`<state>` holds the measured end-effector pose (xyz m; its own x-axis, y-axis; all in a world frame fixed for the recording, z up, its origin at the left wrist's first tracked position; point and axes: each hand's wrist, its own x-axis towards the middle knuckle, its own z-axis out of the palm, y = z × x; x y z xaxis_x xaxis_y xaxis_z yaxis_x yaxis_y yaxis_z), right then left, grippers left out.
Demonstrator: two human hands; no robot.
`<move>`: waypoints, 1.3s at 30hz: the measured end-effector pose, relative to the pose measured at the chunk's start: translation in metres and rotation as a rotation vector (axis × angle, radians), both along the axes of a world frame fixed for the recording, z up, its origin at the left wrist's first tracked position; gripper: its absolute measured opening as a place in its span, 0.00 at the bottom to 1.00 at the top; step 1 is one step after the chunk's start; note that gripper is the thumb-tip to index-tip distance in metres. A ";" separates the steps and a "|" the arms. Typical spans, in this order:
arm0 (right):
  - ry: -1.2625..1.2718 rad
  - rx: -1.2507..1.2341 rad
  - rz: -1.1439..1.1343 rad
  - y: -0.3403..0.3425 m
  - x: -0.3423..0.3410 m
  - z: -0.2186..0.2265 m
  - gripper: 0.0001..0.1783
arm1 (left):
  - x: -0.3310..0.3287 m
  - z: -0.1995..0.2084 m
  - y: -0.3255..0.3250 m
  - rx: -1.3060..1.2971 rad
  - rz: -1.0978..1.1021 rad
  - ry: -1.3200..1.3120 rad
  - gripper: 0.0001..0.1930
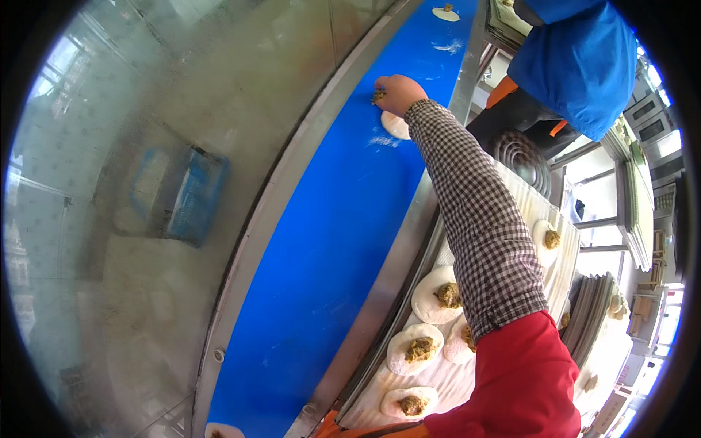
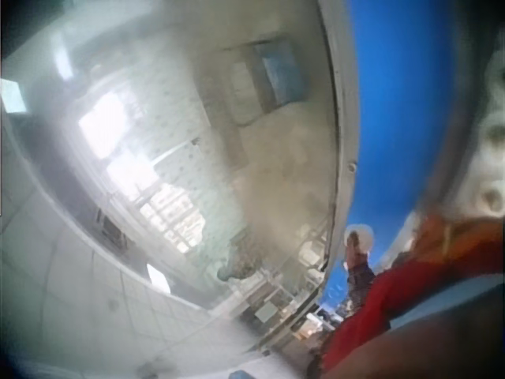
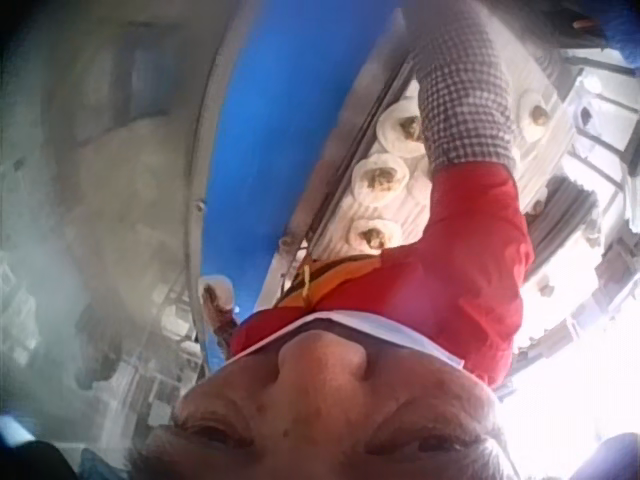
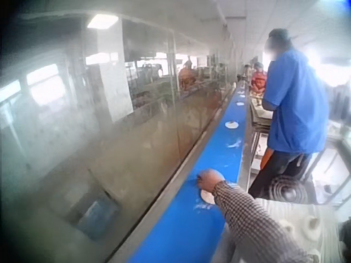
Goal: The person repeatedly picks up round dough discs with filling, folds and pleats them into buns by hand, and places them on trays or a conveyor belt. The person also moves trays of filled dough discs and transfers finished buns between surfaces.
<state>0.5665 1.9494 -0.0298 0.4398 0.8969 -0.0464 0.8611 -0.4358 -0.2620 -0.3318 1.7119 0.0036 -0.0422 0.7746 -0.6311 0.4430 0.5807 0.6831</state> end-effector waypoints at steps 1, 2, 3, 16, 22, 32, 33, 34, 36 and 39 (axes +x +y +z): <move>0.023 0.129 -0.046 -0.006 -0.006 0.004 0.20 | 0.023 -0.004 0.008 -0.175 0.250 -0.556 0.18; 0.115 0.150 -0.034 -0.015 -0.010 0.009 0.20 | 0.046 -0.004 0.019 -0.351 0.506 -1.107 0.18; 0.209 0.162 -0.026 -0.026 -0.013 0.015 0.20 | 0.069 -0.005 0.025 -0.322 0.479 -1.054 0.18; 0.198 -0.412 0.021 -0.067 -0.103 -0.004 0.46 | 0.188 -0.006 0.070 -0.223 0.184 -0.949 0.28; 0.192 -0.560 0.119 -0.075 -0.194 0.012 0.41 | 0.193 -0.001 0.077 -0.229 0.168 -0.949 0.27; 0.599 0.182 -0.053 -0.177 -0.262 0.036 0.24 | 0.374 0.030 0.133 -0.177 -0.284 -1.117 0.20; 0.721 0.251 -0.143 -0.190 -0.249 0.040 0.21 | 0.401 0.035 0.136 -0.197 -0.353 -1.154 0.19; 0.865 0.360 -0.213 -0.206 -0.232 0.046 0.22 | 0.427 0.042 0.136 -0.221 -0.384 -1.168 0.18; 1.165 0.522 -0.365 -0.248 -0.188 0.060 0.25 | 0.487 0.053 0.133 -0.283 -0.479 -1.248 0.18; 1.349 0.767 -0.530 -0.314 -0.108 0.083 0.23 | 0.587 0.053 0.113 -0.363 -0.635 -1.113 0.19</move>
<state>0.4582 1.6358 0.0531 0.6999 0.6610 -0.2704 -0.3506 -0.0118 -0.9365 0.2550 1.8250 0.0562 0.9308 0.2496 -0.2670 0.0131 0.7071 0.7070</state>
